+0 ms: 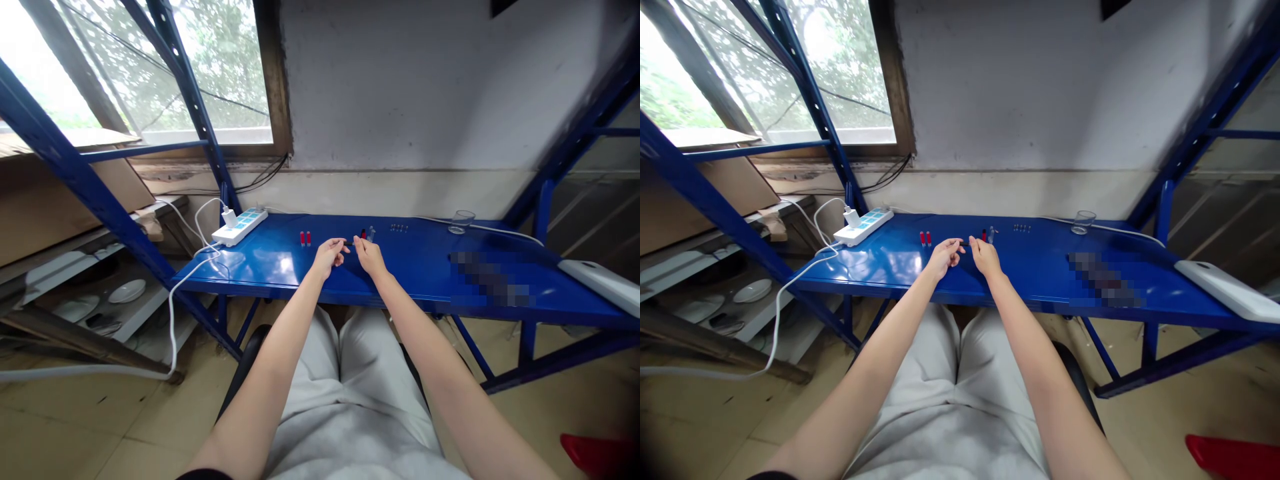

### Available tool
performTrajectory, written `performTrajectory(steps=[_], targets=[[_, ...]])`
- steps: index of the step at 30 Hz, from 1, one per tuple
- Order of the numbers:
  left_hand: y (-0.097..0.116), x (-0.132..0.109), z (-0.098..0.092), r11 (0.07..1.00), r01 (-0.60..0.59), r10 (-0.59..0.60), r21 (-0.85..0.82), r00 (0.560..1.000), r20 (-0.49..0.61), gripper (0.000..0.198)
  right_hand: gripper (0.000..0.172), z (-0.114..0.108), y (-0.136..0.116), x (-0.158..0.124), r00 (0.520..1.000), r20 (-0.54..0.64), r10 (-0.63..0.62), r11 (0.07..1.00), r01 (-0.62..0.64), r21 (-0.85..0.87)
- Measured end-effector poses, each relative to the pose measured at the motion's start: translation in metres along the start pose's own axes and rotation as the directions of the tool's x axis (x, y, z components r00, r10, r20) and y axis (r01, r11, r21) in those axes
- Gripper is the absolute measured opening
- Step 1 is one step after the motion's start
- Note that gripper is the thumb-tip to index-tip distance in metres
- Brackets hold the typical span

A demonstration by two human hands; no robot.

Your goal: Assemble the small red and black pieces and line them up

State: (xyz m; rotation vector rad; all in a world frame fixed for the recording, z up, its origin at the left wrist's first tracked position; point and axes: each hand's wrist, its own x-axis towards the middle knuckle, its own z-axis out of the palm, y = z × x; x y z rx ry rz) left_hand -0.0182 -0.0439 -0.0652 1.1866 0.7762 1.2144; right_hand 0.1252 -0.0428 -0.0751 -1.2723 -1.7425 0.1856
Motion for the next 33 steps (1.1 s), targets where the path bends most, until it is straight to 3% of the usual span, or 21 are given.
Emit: performTrajectory(steps=[18, 29, 33], targets=[[0.0, 0.0, 0.0, 0.998, -0.02, 0.025, 0.059, 0.995, -0.097, 0.027, 0.049, 0.001, -0.004, -0.001, 0.998, -0.044, -0.039, 0.996, 0.035, -0.083], [-0.003, 0.002, -0.001, 0.998, -0.021, 0.028, 0.06, 0.992, -0.12, 0.027, 0.041, 0.002, -0.01, -0.001, 0.998, -0.042, -0.052, 0.995, 0.048, -0.086], [-0.003, 0.002, -0.001, 0.997, -0.048, 0.054, 0.066, 0.995, -0.079, 0.025, 0.037, 0.003, -0.007, -0.001, 0.999, -0.031, -0.041, 0.997, 0.039, -0.059]])
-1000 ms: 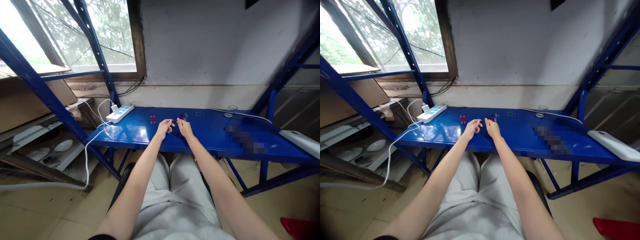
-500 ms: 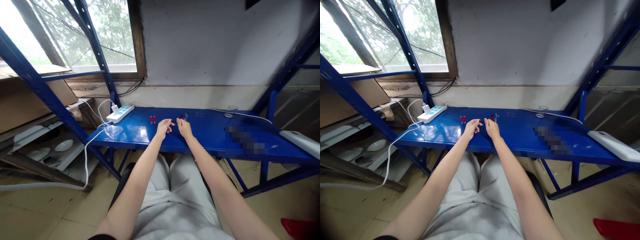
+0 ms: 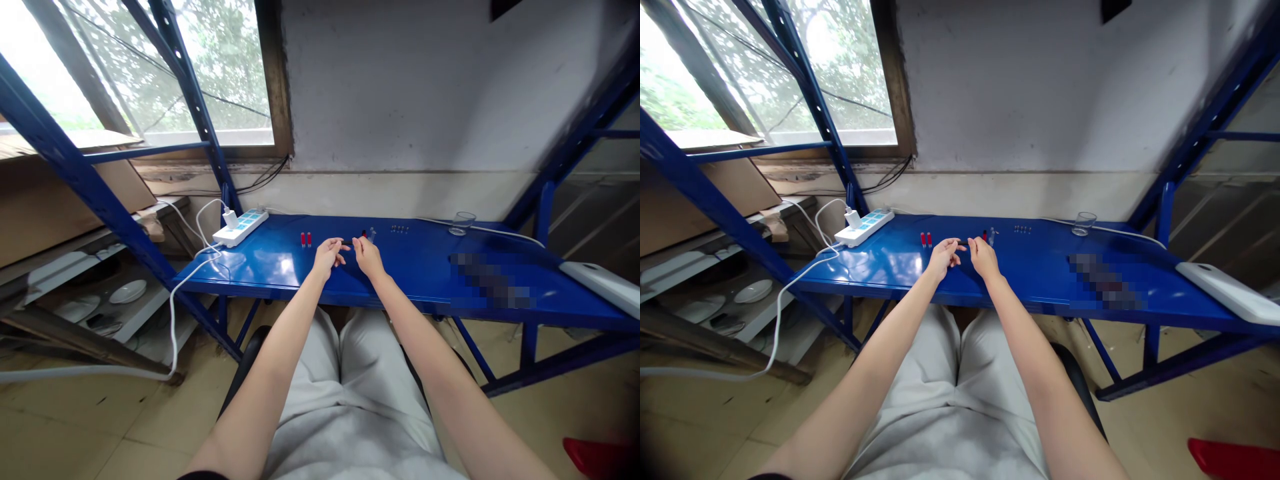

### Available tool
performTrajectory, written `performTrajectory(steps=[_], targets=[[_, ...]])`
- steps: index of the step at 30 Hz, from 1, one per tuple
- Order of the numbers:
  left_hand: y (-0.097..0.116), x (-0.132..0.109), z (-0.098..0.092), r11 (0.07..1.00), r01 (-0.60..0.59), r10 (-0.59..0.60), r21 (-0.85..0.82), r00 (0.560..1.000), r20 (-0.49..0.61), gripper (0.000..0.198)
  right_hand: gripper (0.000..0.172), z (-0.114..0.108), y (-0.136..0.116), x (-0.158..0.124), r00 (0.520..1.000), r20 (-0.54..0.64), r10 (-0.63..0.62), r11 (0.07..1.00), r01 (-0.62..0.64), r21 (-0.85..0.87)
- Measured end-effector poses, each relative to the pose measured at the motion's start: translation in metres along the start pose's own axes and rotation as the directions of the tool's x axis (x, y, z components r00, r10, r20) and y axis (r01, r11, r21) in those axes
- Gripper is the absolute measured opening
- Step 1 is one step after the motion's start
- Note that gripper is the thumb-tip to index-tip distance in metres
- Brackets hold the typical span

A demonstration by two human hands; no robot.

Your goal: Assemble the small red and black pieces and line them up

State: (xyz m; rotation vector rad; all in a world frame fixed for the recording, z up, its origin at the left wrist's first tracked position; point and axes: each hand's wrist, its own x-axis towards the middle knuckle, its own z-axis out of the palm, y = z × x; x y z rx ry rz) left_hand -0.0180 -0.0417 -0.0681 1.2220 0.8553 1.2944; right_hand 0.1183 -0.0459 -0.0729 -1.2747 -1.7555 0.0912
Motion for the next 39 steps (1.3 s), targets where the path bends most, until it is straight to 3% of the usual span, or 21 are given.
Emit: performTrajectory(steps=[7, 25, 32, 39], targets=[[-0.0012, 0.0007, 0.0005, 1.0, -0.011, 0.011, 0.002, 1.0, 0.011, 0.023, 0.033, 0.0005, 0.0016, 0.0006, 1.0, -0.014, -0.027, 0.999, 0.027, 0.026], [-0.0018, 0.0029, 0.0008, 0.999, 0.006, -0.002, 0.047, 0.997, -0.079, 0.022, 0.037, 0.0055, 0.003, 0.0016, 1.0, 0.006, -0.009, 1.0, 0.009, 0.004], [-0.0047, 0.0023, 0.0014, 0.985, -0.072, 0.088, 0.156, 0.992, -0.095, 0.023, 0.04, 0.0057, 0.0035, 0.0012, 1.0, 0.005, -0.015, 1.0, 0.015, 0.025], [-0.0093, -0.0003, 0.0023, 0.913, -0.223, 0.259, 0.342, 0.964, -0.063, 0.029, 0.038, 0.0026, 0.0007, 0.0009, 1.0, 0.011, 0.002, 0.999, -0.003, 0.043]])
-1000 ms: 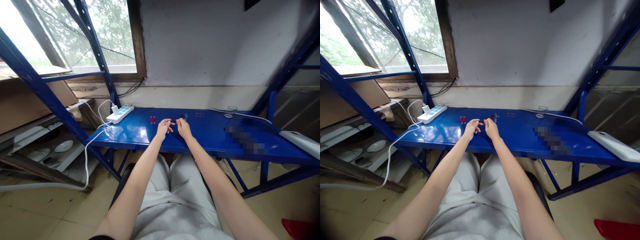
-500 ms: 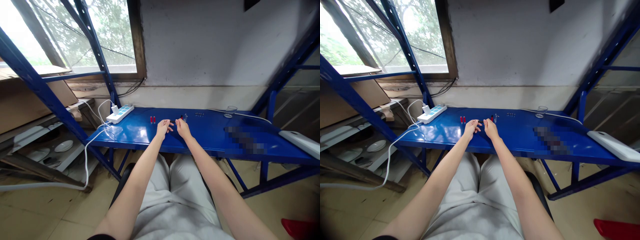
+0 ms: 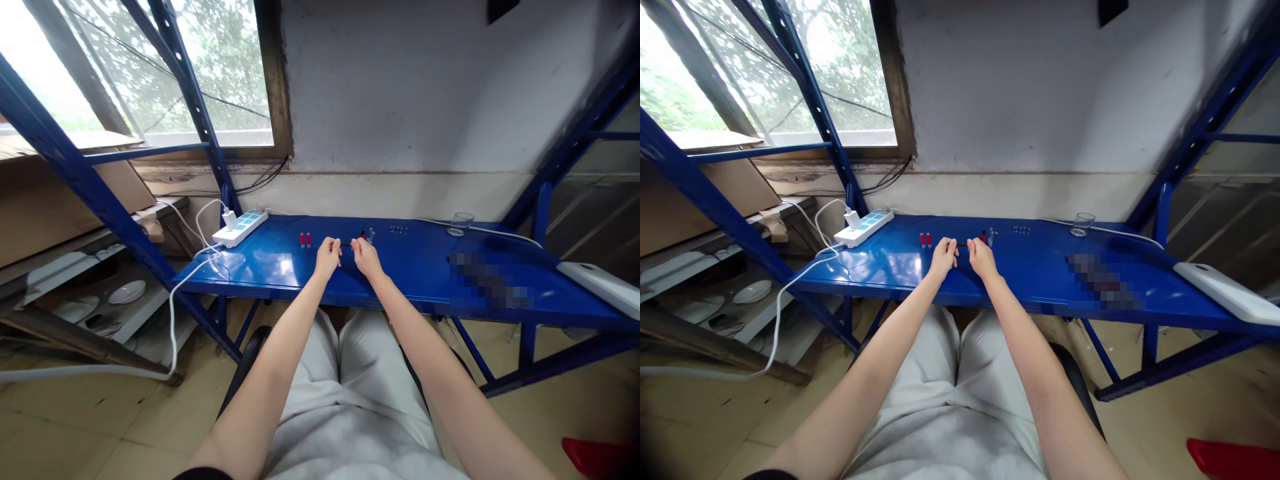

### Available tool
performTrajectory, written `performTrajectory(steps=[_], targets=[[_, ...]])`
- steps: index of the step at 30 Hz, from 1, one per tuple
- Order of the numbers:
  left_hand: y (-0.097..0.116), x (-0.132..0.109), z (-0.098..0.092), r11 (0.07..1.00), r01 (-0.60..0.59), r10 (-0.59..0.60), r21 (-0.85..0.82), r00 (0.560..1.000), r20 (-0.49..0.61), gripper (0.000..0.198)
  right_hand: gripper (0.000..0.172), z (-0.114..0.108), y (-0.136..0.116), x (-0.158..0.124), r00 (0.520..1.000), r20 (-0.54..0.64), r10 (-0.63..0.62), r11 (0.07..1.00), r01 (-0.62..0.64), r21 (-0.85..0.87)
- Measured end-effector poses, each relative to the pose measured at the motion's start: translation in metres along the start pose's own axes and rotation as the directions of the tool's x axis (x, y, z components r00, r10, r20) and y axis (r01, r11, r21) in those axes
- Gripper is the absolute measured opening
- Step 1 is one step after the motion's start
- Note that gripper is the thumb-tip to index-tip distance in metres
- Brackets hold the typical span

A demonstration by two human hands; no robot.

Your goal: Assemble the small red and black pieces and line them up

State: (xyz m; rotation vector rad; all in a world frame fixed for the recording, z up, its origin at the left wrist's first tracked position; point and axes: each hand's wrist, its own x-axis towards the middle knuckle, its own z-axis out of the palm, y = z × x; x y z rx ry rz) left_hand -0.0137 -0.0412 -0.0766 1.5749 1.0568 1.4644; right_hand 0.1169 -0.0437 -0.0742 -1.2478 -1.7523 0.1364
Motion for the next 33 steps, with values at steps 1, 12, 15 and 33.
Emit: performTrajectory(steps=[1, 12, 15, 33], targets=[[0.0, -0.001, 0.0, 1.0, -0.015, 0.015, 0.018, 1.0, -0.002, 0.03, 0.038, 0.0, -0.001, 0.0, 1.0, -0.001, -0.004, 1.0, 0.004, 0.003], [0.001, -0.002, 0.0, 0.99, -0.043, 0.05, 0.137, 0.998, -0.049, 0.045, 0.039, 0.0, -0.002, -0.001, 1.0, 0.009, -0.024, 0.999, 0.024, 0.027], [0.0, -0.002, 0.0, 0.991, -0.018, 0.023, 0.13, 0.999, -0.041, 0.047, 0.04, 0.0, -0.002, -0.001, 0.999, 0.018, -0.028, 0.999, 0.027, 0.035], [-0.005, 0.004, -0.002, 0.994, -0.006, 0.007, -0.108, 1.0, 0.009, 0.016, 0.027, 0.004, 0.008, 0.0, 0.996, 0.083, 0.031, 0.982, -0.046, 0.185]])
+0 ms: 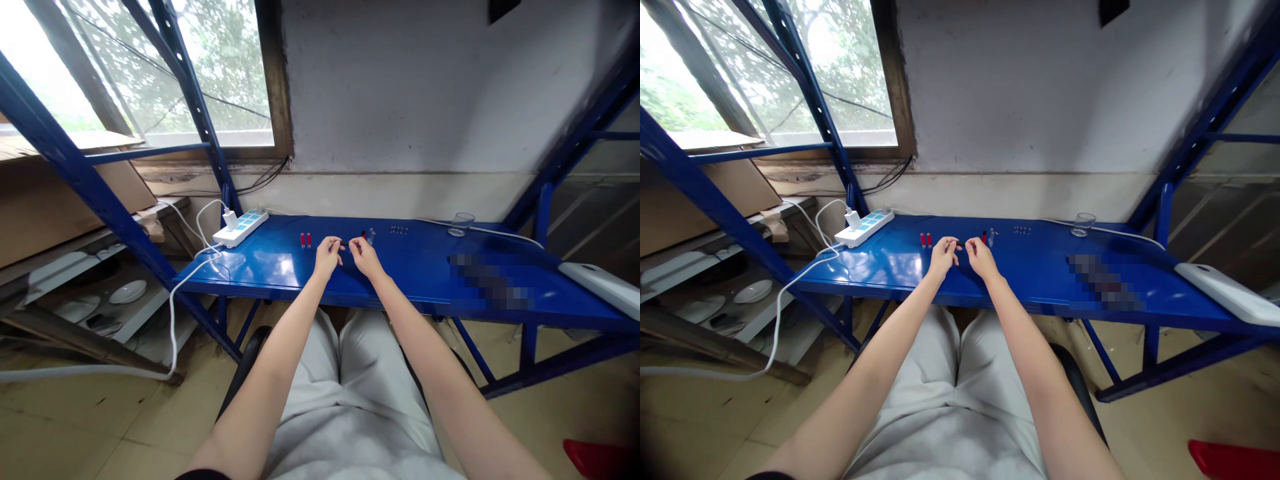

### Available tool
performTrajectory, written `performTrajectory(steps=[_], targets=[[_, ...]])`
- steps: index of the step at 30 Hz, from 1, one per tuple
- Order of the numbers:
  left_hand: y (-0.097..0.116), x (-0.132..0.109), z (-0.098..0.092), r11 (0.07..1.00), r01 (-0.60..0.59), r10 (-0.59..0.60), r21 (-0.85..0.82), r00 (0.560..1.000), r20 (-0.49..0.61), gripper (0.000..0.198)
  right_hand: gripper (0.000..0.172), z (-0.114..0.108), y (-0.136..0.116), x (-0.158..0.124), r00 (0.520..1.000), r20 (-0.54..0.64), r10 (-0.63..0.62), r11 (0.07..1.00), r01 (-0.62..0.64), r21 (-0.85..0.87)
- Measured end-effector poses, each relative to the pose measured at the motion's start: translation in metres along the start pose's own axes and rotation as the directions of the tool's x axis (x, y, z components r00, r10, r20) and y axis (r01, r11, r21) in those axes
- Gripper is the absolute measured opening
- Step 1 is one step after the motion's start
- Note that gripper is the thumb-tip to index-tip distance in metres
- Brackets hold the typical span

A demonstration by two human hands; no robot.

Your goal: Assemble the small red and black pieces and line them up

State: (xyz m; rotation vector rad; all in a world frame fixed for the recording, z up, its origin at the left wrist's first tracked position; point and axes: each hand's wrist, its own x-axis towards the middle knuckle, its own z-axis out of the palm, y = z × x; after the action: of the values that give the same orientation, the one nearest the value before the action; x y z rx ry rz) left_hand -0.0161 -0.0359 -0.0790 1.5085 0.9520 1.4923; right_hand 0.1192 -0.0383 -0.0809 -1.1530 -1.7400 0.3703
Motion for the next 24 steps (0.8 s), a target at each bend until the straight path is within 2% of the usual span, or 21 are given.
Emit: performTrajectory(steps=[7, 17, 24], targets=[[0.0, 0.0, 0.0, 0.998, 0.047, -0.046, -0.031, 0.999, 0.017, 0.016, 0.027, 0.0, -0.002, 0.001, 1.0, 0.003, 0.007, 1.0, -0.007, 0.013], [0.005, 0.002, 0.0, 0.985, 0.155, -0.156, -0.079, 0.988, -0.008, 0.019, 0.028, -0.005, -0.012, -0.002, 0.997, -0.057, -0.051, 0.998, 0.05, -0.023], [0.007, 0.002, -0.001, 0.976, 0.166, -0.167, -0.138, 0.986, 0.004, 0.021, 0.029, -0.004, -0.007, -0.001, 0.992, -0.077, -0.098, 0.994, 0.095, -0.046]])
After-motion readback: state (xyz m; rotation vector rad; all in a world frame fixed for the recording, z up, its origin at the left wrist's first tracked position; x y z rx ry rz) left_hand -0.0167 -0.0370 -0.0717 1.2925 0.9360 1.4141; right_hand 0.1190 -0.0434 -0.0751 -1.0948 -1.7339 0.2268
